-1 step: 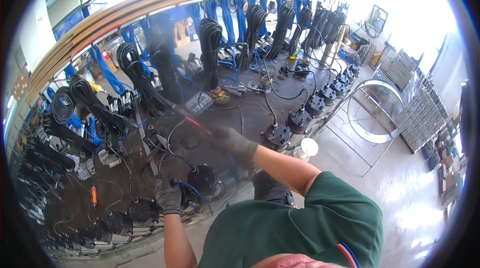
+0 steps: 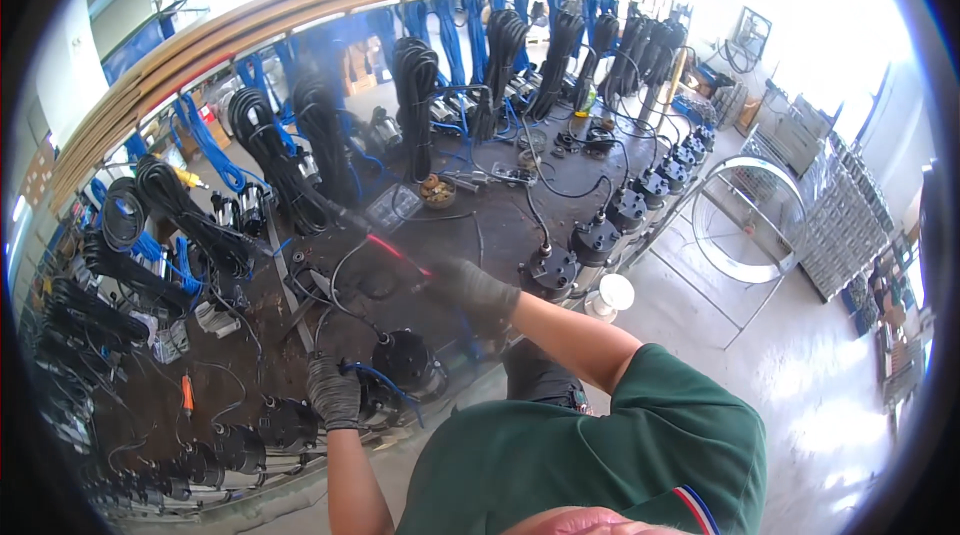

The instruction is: The person connects wires to industrial pumps using a tool and by hand. They strip wire insulation, insert the wires into terminals on the pump covers, and move down a long row of pumps on a workbench.

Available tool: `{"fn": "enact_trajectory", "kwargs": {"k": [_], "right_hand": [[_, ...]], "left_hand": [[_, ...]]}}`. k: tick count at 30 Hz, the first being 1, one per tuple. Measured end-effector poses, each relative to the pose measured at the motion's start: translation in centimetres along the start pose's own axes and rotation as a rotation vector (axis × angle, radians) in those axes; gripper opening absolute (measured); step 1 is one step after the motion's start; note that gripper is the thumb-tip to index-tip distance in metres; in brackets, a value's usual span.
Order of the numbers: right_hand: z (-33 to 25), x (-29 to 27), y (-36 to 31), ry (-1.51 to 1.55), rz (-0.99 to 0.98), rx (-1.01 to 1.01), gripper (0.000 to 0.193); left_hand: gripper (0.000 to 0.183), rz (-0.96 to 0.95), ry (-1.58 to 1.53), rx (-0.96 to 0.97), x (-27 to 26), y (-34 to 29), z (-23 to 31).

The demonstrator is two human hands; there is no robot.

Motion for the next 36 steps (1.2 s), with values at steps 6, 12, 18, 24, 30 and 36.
{"fn": "enact_trajectory", "kwargs": {"k": [6,12,18,24,30,36], "right_hand": [[3.0,-0.6,-4.7,0.334,-0.026,0.123,0.030],[0.2,-0.6,-6.1,0.231,0.003,0.173,0.024],[1.3,-0.7,-6.2,0.278,0.025,0.152,0.020],[2.0,-0.7,-5.8,0.266,0.005,0.069,0.016],[1.6,-0.8,-5.9,0.270,-0.003,0.067,0.015],[1.2,-0.9,-6.3,0.316,0.009,0.069,0.021]], "left_hand": [[0.032,-0.116,-0.063,-0.070,-0.9,0.1,0.5],[0.040,-0.196,0.117,-0.038,-0.6,-2.1,0.3],[0.060,-0.251,0.205,-0.100,-1.7,-3.2,2.6],[0.070,-0.244,0.131,-0.045,-1.2,-2.6,0.7],[0.066,-0.396,-0.192,0.080,-0.9,-1.5,-1.8],[0.069,-0.238,0.069,0.219,-2.1,-2.1,0.8]]}}
Point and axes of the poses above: each hand's wrist, its own y-axis towards the middle knuckle, its own x-axis out of the palm, z = x × y, the point moved 5 cm from there along y, towards the middle knuckle, and after that the axes turned 4 degrees about -z, right-handed, at the moved point
